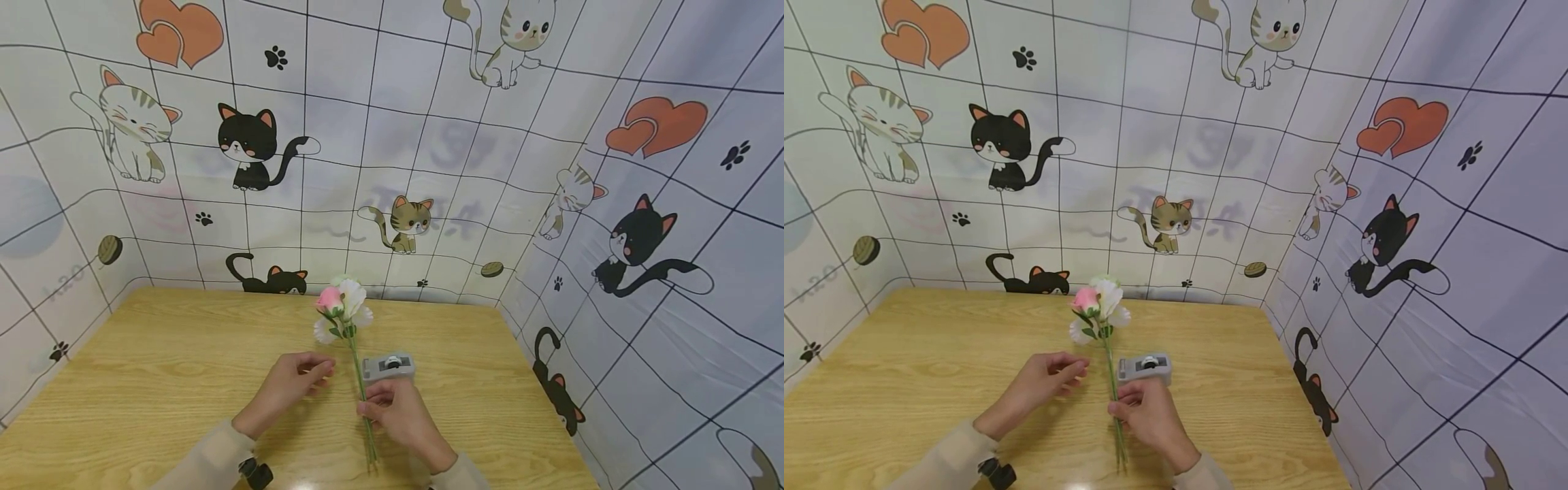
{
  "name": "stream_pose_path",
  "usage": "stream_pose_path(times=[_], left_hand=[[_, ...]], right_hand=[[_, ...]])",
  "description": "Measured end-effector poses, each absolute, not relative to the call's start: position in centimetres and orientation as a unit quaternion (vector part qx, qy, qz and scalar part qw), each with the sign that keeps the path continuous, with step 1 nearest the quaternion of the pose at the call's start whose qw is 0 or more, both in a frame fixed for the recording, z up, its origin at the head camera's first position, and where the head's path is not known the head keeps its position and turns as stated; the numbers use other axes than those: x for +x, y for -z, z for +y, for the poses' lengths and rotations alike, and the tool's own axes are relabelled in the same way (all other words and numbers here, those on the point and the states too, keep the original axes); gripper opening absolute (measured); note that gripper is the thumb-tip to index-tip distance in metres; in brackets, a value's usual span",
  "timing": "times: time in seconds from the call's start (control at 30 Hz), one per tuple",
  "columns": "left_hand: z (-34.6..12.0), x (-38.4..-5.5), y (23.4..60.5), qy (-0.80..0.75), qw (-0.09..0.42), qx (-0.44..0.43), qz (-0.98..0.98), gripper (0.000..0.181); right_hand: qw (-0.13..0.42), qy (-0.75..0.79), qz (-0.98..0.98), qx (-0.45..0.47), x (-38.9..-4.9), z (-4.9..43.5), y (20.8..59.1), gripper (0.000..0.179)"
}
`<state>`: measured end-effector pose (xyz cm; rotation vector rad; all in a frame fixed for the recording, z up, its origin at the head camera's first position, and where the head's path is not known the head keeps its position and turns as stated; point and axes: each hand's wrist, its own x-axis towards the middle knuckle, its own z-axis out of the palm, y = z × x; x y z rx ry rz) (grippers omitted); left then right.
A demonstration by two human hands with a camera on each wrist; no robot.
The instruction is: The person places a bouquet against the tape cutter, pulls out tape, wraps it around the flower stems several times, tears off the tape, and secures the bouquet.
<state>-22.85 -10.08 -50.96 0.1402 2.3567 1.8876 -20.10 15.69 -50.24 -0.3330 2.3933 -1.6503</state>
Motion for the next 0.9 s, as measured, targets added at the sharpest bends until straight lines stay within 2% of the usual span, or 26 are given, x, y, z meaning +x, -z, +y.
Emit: stream_pose_path(times=[0.6,0.9], left_hand=[[-12.8,-22.5,50.7,-0.483,-0.033,0.072,0.872,0.021],[-14.3,-22.6,50.9,-0.430,-0.052,0.090,0.897,0.022]], right_hand=[[0.081,0.526,0.838,-0.121,-20.7,18.2,50.2,0.023],[0.072,0.524,0.840,-0.117,-20.9,19.5,50.2,0.019]])
